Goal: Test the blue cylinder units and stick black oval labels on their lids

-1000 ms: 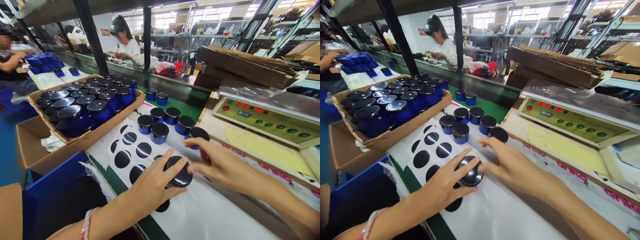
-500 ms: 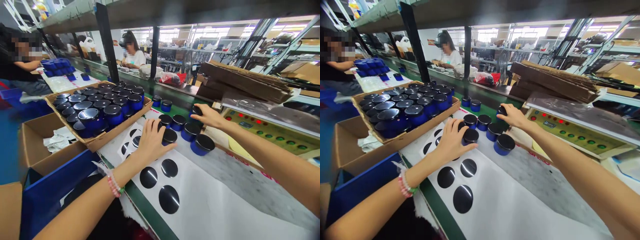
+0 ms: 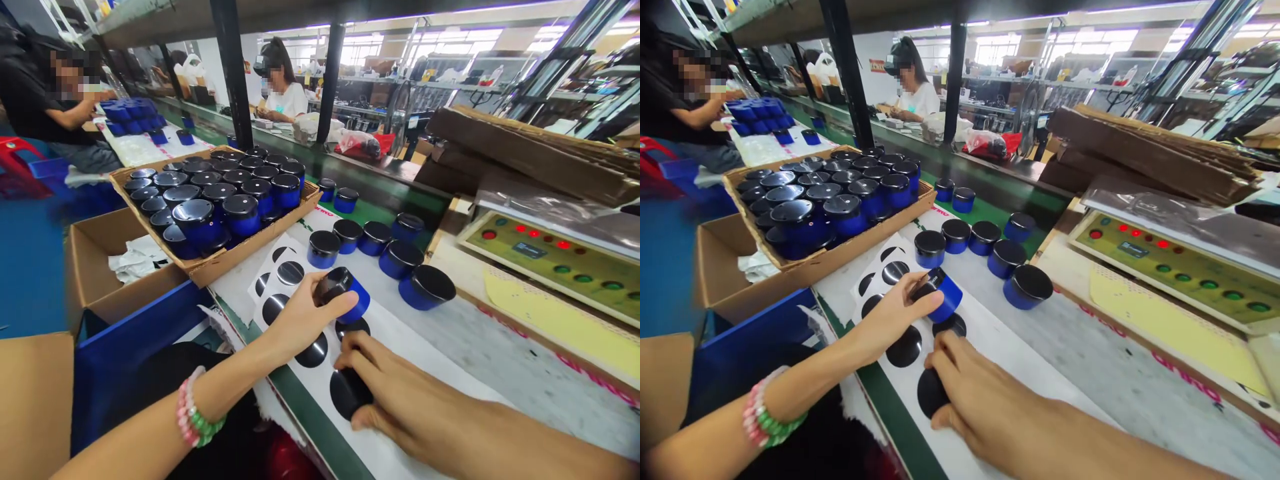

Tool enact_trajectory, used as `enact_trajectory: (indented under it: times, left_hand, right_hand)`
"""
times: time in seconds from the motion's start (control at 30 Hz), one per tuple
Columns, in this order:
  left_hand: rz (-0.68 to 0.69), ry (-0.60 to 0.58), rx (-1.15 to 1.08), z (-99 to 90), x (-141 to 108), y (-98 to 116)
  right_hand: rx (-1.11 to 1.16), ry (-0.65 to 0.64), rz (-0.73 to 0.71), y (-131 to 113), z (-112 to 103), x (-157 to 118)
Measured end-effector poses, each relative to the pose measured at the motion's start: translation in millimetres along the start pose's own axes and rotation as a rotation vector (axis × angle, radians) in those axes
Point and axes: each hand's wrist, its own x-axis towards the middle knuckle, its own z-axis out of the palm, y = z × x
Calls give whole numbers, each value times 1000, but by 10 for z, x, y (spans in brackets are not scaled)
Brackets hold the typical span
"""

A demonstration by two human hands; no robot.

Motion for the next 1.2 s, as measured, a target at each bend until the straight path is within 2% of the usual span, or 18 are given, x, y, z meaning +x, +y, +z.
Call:
enact_trajectory:
  times: [0.13, 0.33, 0.43, 0.53, 0.67, 0.77, 0.83, 1.0, 1.2]
  left_hand:
    - [-1, 19, 12, -12, -5, -12]
    - [82, -6, 142, 28, -40, -21]
    - [139, 10, 220, 59, -73, -10]
    - [251, -32, 364, 87, -148, 34]
    - [363, -268, 531, 134, -222, 52]
    - [410, -312, 590, 170, -209, 11]
    - [424, -314, 597, 184, -191, -14]
    - [429, -315, 593, 184, -183, -21]
    - [434, -336, 596, 182, -180, -25]
  right_hand:
    - [5, 6, 57, 93, 93, 109]
    - [-167, 212, -136, -2, 60, -49]
    - [-186, 296, -165, -79, -63, -199]
    - [97, 430, -23, -19, -249, -312]
    - [612, 588, 222, 232, -348, -266]
    - [942, 531, 294, 354, -261, -144]
    - [1087, 472, 324, 365, -190, -84]
    - [1237, 428, 339, 321, -122, -52]
    - [1225, 422, 337, 334, -88, -48]
